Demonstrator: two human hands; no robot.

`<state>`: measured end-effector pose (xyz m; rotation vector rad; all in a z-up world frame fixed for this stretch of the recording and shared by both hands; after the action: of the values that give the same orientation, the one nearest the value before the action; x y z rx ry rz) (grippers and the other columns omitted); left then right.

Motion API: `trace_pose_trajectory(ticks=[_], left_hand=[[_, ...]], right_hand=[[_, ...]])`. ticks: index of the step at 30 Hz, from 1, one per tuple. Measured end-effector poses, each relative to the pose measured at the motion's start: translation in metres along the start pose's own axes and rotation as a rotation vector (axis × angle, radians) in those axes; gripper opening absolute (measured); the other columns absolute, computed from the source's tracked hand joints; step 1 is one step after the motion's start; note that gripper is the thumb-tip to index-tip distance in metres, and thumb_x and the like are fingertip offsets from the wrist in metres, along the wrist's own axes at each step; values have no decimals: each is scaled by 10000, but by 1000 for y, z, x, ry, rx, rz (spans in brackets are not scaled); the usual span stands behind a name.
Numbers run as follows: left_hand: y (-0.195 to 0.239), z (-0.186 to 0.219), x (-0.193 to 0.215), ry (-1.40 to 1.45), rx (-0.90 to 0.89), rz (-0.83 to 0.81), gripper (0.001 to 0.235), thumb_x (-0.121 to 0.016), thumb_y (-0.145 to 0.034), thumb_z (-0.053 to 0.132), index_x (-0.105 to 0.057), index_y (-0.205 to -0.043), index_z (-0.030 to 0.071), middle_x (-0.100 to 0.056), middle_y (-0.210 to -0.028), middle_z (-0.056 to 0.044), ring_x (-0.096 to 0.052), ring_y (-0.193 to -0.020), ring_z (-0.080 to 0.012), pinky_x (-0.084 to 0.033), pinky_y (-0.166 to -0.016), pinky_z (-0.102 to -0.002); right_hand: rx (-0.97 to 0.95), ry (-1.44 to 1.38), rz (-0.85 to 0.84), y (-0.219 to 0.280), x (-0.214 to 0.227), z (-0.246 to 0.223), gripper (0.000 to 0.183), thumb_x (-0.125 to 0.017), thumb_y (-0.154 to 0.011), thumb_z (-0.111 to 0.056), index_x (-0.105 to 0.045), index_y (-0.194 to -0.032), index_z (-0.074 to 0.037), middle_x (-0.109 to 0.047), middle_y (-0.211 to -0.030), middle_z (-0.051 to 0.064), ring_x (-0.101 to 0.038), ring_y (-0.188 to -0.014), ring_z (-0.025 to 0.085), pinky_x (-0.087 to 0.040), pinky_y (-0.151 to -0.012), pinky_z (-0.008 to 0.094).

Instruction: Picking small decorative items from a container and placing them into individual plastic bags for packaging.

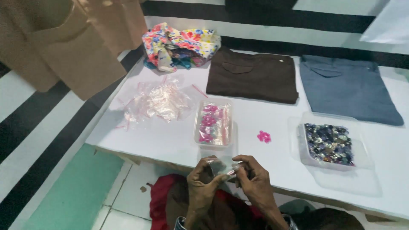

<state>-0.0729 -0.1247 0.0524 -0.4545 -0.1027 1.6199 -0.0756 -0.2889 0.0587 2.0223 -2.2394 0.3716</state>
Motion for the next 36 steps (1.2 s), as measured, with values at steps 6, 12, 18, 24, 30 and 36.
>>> trace_pose_trajectory(ticks=[6,12,18,24,30,36], left_hand=[[8,-28,-77,19,241,31,287,-847,-734,11,-780,-1013,18,-780,-964,-71,-741,-915,-169,-619,-824,-257],[12,-38,-130,164,316,223,198,-809,-778,-7,-767,-970,19,-790,-924,-114,-750,-880,-205,-638,-844,-306],[14,-48,-152,151,252,254,159,-803,-800,88,-787,-956,58,-796,-948,-74,-733,-931,-196,-594,-873,-351],[10,-44,-155,254,298,289,157,-801,-790,26,-755,-940,26,-764,-920,-101,-726,-895,-225,-614,-828,-331],[20,-75,-134,-249,241,215,430,-814,-797,169,-681,-1206,192,-603,-1241,-20,-615,-1044,-193,-548,-958,-336],[8,-25,-143,-367,-247,-51,212,-752,-872,118,-705,-1077,91,-747,-993,-84,-717,-902,-207,-613,-823,-329]], right_hand=[[-137,-192,126,2,69,34,203,-672,-928,-131,-689,-1112,-50,-718,-706,76,-587,-519,142,-558,-491,285],[-155,-437,311,6,97,44,333,-721,-876,-199,-742,-1129,14,-796,-938,142,-665,-735,186,-569,-624,304],[-185,-535,375,6,104,45,254,-752,-834,-73,-785,-1064,31,-806,-1023,156,-754,-874,238,-643,-909,382],[-137,-525,479,6,95,53,169,-774,-822,-28,-794,-966,56,-808,-902,176,-772,-771,253,-665,-805,348],[-37,-162,508,-4,102,46,91,-805,-826,-99,-799,-860,-15,-765,-727,69,-706,-682,123,-647,-716,260],[-23,165,405,-4,97,22,123,-745,-843,-95,-822,-937,-116,-822,-888,3,-753,-830,101,-609,-762,237]])
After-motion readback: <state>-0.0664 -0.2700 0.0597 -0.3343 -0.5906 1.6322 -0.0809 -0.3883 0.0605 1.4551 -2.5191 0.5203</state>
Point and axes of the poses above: each hand's wrist, its own y-axis away from the middle knuckle, its own x-axis out of the back of the hand, z = x × y, the point moved 3 cm from there along -y, towards the middle knuckle
